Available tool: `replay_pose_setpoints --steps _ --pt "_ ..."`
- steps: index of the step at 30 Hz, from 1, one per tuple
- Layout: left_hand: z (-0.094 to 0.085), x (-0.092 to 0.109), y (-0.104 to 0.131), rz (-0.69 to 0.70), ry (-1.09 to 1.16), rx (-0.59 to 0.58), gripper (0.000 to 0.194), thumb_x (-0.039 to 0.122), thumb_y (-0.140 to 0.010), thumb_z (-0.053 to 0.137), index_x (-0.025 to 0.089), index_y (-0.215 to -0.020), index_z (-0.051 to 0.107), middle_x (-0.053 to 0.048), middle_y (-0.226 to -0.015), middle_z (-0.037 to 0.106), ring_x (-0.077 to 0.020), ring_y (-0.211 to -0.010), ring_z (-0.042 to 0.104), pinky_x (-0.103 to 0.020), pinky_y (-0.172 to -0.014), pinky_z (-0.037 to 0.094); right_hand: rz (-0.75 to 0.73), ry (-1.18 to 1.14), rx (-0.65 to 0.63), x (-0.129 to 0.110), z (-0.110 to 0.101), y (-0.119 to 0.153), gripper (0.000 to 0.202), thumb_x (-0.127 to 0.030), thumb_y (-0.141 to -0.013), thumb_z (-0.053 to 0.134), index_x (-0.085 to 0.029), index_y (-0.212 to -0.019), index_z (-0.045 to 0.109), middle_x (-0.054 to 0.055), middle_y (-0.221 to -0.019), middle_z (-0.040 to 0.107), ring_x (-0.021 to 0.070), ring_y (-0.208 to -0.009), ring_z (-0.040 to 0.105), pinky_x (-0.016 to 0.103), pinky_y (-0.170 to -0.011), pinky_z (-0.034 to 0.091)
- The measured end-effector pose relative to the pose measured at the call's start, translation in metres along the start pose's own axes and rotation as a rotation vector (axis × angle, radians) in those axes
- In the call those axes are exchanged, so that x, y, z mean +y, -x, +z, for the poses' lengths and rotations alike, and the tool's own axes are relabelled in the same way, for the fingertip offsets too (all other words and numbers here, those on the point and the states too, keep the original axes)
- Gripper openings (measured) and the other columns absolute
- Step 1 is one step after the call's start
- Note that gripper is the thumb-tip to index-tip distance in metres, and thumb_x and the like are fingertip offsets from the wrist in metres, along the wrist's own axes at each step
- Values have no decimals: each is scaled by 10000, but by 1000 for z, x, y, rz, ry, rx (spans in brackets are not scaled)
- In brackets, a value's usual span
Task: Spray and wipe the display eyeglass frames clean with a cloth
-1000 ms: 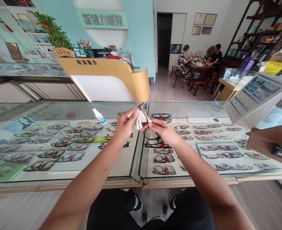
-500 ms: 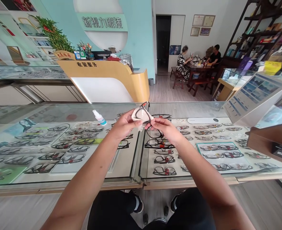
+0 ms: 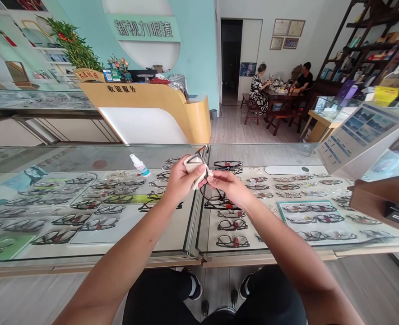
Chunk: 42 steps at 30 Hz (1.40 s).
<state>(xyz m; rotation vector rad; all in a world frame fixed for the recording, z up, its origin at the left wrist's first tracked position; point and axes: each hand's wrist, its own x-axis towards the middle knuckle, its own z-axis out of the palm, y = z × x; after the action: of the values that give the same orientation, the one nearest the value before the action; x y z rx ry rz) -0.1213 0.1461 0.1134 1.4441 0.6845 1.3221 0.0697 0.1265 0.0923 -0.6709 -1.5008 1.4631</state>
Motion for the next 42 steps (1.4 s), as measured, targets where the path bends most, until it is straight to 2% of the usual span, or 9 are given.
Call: replay_pose_setpoints --steps 4,8,15,18,21,25,34,38,42 --pt "2 2 3 54 -43 88 623 783 -908 880 234 -820 600 34 -642 613 -111 -451 530 -260 -418 395 -3 14 -13 6 0 0 468 -711 -937 904 -249 -1009 910 69 -1032 848 252 -1040 696 396 -1020 522" --pt "-11 5 -2 95 -158 92 654 825 -955 802 217 -769 647 12 -649 570 -132 -561 510 -276 -515 398 -5 3 36 5 -5 1 423 -673 -965 886 -254 -1021 905 65 -995 844 262 -1078 718 404 -1054 521" --pt "-45 8 -11 -31 -148 -218 545 703 -935 885 187 -1095 813 -54 -885 739 -208 -817 664 -281 -706 513 -22 40 75 -9 -15 1 423 -671 -924 909 -250 -935 886 65 -943 835 258 -1020 710 397 -1012 523" --pt "-50 13 -12 -45 -130 -283 537 623 -892 948 179 -1165 819 -84 -998 796 -242 -936 720 -293 -791 555 -27 51 68 -10 -16 1 434 -675 -930 902 -242 -942 889 64 -943 834 252 -1005 708 393 -1002 515" --pt "-49 16 -11 -51 -145 -301 540 557 -851 993 171 -1178 805 -87 -1040 807 -222 -914 715 -279 -774 550 -30 38 60 -8 -16 0 446 -688 -920 913 -244 -941 890 59 -940 840 253 -1013 719 390 -1007 513" --pt "-41 14 -12 -43 -154 -258 557 491 -772 1052 174 -1127 762 -55 -984 791 -178 -832 685 -257 -733 539 -18 5 52 -5 -15 -1 466 -715 -883 940 -255 -941 894 54 -930 846 253 -1011 728 386 -995 523" --pt "-23 4 -11 -75 -47 -217 630 480 -688 1112 197 -1007 648 -32 -863 793 -167 -651 728 -260 -591 562 -4 18 33 1 -9 -3 514 -745 -886 928 -236 -942 890 64 -946 843 247 -993 711 391 -996 522" --pt "-16 -1 -7 -89 -57 -136 637 597 -720 1075 199 -995 661 1 -795 749 -154 -569 679 -263 -510 541 3 -4 10 2 -5 -3 535 -767 -890 918 -238 -962 896 65 -968 846 248 -995 716 389 -986 522" --pt "-10 -5 -3 -11 -102 -16 647 772 -811 956 207 -943 669 12 -771 694 -125 -559 592 -257 -501 503 4 -18 -2 8 -5 -2 503 -749 -913 912 -251 -983 901 60 -1003 855 246 -1013 722 381 -980 519"
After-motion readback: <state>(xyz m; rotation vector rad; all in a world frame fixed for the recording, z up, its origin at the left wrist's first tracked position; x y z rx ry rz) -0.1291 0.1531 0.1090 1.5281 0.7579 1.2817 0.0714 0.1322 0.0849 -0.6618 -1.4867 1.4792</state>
